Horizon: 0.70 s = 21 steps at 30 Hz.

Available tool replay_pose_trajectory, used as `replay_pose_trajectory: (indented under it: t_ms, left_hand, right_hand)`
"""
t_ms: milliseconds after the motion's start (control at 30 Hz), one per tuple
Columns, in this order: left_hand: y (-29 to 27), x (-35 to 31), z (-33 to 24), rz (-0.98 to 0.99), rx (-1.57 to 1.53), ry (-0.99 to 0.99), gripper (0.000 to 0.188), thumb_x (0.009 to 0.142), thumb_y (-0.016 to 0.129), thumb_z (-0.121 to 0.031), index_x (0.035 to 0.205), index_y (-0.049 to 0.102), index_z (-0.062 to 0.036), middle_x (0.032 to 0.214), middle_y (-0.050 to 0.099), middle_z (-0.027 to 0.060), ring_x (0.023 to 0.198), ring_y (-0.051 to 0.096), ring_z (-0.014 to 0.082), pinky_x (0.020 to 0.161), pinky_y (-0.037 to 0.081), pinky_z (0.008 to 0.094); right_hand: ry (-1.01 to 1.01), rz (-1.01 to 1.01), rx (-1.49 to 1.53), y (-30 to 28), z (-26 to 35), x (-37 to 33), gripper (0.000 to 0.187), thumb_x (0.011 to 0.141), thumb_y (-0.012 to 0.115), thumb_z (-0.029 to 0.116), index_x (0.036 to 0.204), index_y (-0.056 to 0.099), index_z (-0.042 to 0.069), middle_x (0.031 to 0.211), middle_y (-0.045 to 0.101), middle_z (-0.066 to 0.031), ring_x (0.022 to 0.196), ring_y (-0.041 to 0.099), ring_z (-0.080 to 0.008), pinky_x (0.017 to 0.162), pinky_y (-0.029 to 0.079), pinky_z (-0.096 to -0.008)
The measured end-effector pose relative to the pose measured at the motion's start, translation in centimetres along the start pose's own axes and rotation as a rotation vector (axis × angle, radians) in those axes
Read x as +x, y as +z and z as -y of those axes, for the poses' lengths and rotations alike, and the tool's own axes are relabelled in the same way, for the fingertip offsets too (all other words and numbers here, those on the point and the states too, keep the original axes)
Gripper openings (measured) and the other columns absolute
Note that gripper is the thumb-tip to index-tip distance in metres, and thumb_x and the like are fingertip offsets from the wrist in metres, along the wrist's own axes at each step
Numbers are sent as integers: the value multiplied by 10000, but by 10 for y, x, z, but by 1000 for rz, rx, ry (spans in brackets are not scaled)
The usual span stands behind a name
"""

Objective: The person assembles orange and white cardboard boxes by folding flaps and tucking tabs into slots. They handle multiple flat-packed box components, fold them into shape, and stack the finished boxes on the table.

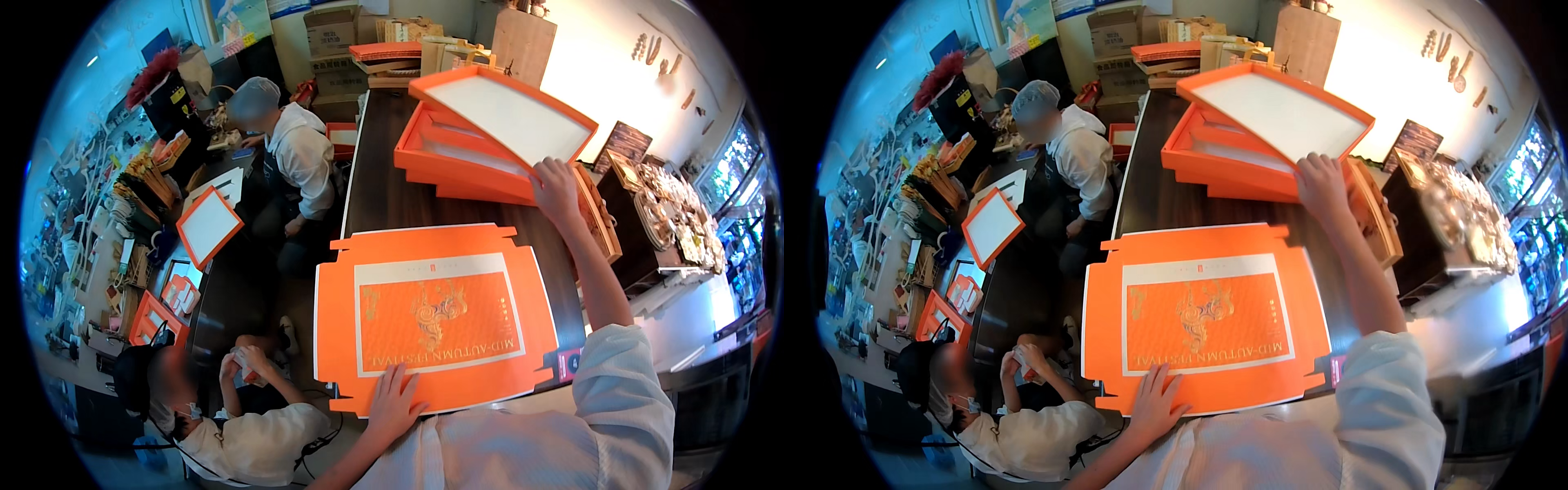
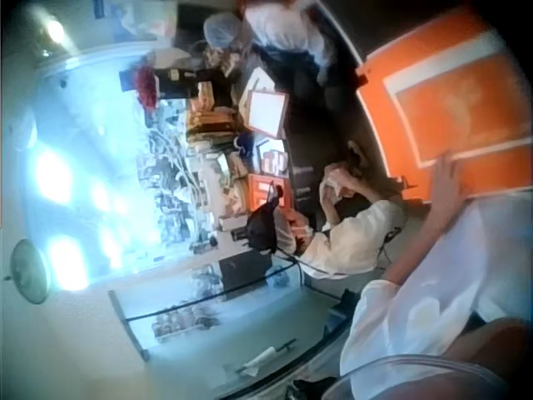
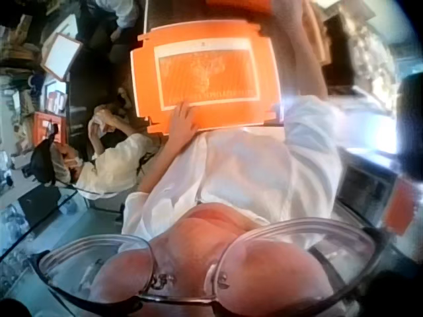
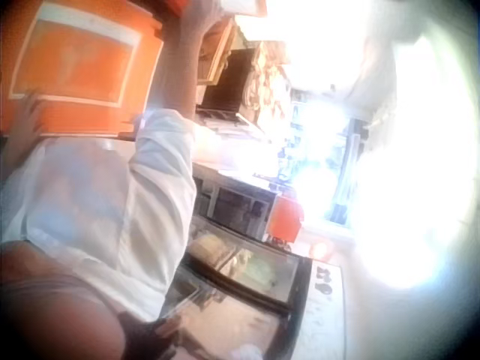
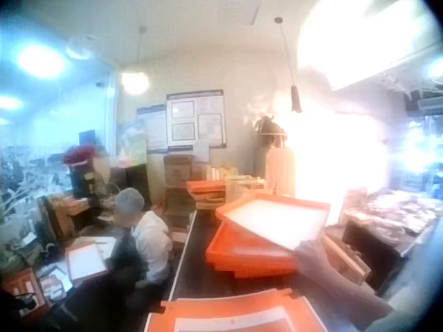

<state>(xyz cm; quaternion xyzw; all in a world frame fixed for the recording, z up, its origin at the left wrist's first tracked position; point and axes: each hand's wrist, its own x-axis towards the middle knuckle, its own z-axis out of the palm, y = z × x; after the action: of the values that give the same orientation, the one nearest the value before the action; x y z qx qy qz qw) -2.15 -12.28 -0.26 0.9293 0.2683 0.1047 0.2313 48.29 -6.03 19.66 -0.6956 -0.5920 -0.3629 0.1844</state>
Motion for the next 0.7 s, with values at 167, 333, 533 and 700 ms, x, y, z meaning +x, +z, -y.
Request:
replay_pose_trajectory:
  t_ms: [167, 333, 533, 700]
  left_hand:
    - [5, 4, -6, -49, 29, -64, 665, 889, 733, -423, 1442, 556, -100, 1537, 416, 188, 1450, 348, 433, 1177, 309, 555]
    - [13, 9, -9, -21, 30, -171, 674, 864, 757, -384, 1435, 551, -91, 1521, 433, 177, 1427, 379, 421, 1157, 337, 535]
    - [2, 13, 14, -57, 74, -227, 787, 841, 792, -398, 1485, 493, -57, 1586, 362, 223, 1477, 326, 432, 1178, 326, 529]
    - [-21, 23, 43, -177, 187, -447, 892, 855, 789, -448, 1549, 397, -46, 1632, 265, 286, 1502, 279, 462, 1196, 301, 541]
  right_hand:
    - [26, 44, 80, 55, -17, -20, 163, 783, 733, 101, 892, 614, 81, 914, 593, -103, 930, 586, -321, 858, 467, -454]
    - [68, 203, 26, 81, -30, -37, 161, 859, 679, 200, 884, 639, 46, 880, 651, -173, 914, 612, -388, 842, 481, -514]
    - [138, -143, -9, 34, 18, -77, 422, 934, 713, 296, 1292, 611, 98, 1270, 612, -135, 1189, 548, -374, 1033, 419, -495]
    - [550, 904, 386, -50, 146, -197, 788, 913, 735, 380, 1533, 383, 44, 1455, 463, -334, 1352, 475, -479, 1120, 426, -522]
